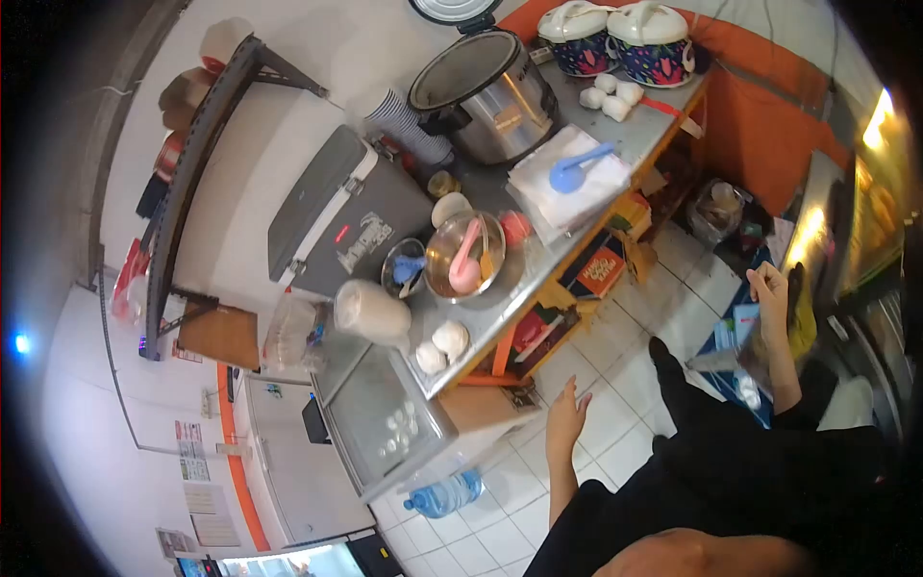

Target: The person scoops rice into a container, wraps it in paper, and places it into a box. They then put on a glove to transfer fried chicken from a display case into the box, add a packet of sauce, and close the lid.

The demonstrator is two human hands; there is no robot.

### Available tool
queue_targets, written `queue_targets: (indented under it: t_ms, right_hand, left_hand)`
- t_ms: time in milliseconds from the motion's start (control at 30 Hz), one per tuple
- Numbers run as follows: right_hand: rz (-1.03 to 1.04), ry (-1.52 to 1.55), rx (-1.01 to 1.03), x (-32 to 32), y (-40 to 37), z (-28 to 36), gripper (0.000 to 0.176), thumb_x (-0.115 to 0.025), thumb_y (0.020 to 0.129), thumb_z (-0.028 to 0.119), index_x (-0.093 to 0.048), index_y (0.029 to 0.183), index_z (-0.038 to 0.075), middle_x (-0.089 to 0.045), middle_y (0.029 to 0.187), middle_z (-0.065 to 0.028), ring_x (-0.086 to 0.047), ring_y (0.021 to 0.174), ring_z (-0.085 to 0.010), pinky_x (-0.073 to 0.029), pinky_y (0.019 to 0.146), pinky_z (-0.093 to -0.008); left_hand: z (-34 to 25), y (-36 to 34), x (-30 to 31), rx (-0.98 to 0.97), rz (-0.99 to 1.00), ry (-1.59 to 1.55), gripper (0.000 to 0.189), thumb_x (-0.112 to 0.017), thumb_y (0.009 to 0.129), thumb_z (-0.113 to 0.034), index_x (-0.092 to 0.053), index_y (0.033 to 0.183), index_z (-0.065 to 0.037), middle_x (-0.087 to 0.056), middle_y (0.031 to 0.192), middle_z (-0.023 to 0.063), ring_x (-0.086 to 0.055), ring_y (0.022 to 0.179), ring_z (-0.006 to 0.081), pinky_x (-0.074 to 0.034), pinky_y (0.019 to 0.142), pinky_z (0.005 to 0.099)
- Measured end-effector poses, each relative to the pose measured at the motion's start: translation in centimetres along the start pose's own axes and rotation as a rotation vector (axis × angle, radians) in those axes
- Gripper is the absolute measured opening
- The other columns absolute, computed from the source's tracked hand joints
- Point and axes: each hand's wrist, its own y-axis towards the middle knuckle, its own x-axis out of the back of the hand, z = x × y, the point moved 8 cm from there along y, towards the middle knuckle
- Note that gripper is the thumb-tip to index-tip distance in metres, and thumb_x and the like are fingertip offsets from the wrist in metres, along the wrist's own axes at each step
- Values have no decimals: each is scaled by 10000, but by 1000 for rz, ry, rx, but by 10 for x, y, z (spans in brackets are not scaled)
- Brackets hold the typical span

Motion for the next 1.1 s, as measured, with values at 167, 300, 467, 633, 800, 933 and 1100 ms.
queue_targets:
  t_ms: [167,300,467,633,800,933,1100]
  right_hand:
    - [201,-327,269,-139,133,-23,150,-588,700,53,-445,655,40,-419,633,-11,-407,611,-90,-343,557,-224]
    - [415,-709,645,-285,231,-57,417,-592,628,61,-481,1030,39,-467,1118,-143,-401,1079,-311,-312,912,-382]
    - [743,-1256,594,-381,304,-122,464,-587,654,89,-427,1088,45,-509,1049,-149,-457,1015,-318,-356,842,-393]
    - [930,-726,109,-375,343,-145,364,-566,743,172,-426,1040,16,-568,716,-118,-565,715,-292,-414,671,-403]
    - [546,-704,20,-356,332,-158,339,-483,811,219,-406,1073,19,-546,769,-161,-567,670,-278,-444,563,-366]
    - [535,-1168,417,-381,279,-157,406,-454,793,133,-347,1162,2,-512,920,-182,-569,746,-287,-461,584,-374]
    - [680,-1218,47,-378,274,-166,508,-496,754,136,-307,1204,-4,-508,950,-166,-526,840,-362,-437,697,-410]
  left_hand:
    - [-23,126,-9,-30,209,-274,408,-496,813,-244,-397,1167,-67,-544,1032,165,-521,960,297,-389,823,358]
    - [-23,244,-5,-83,74,-226,362,-480,823,-231,-448,1117,-22,-532,1019,208,-500,965,352,-391,822,360]
    - [-25,365,20,-21,-90,-191,287,-496,802,-169,-509,1037,-5,-550,991,190,-521,932,325,-398,809,360]
    - [5,403,0,77,5,-251,346,-540,757,-123,-472,1050,47,-516,1004,231,-496,936,351,-393,812,369]
    - [26,427,7,142,-187,-347,391,-568,739,-137,-457,1061,54,-536,951,222,-520,898,335,-406,792,365]
    - [54,461,8,165,-361,-441,429,-590,724,-149,-445,1070,59,-552,909,215,-539,867,322,-416,776,361]
    - [47,492,15,112,-203,-278,425,-631,680,-120,-446,1015,65,-568,809,182,-563,740,290,-434,664,336]
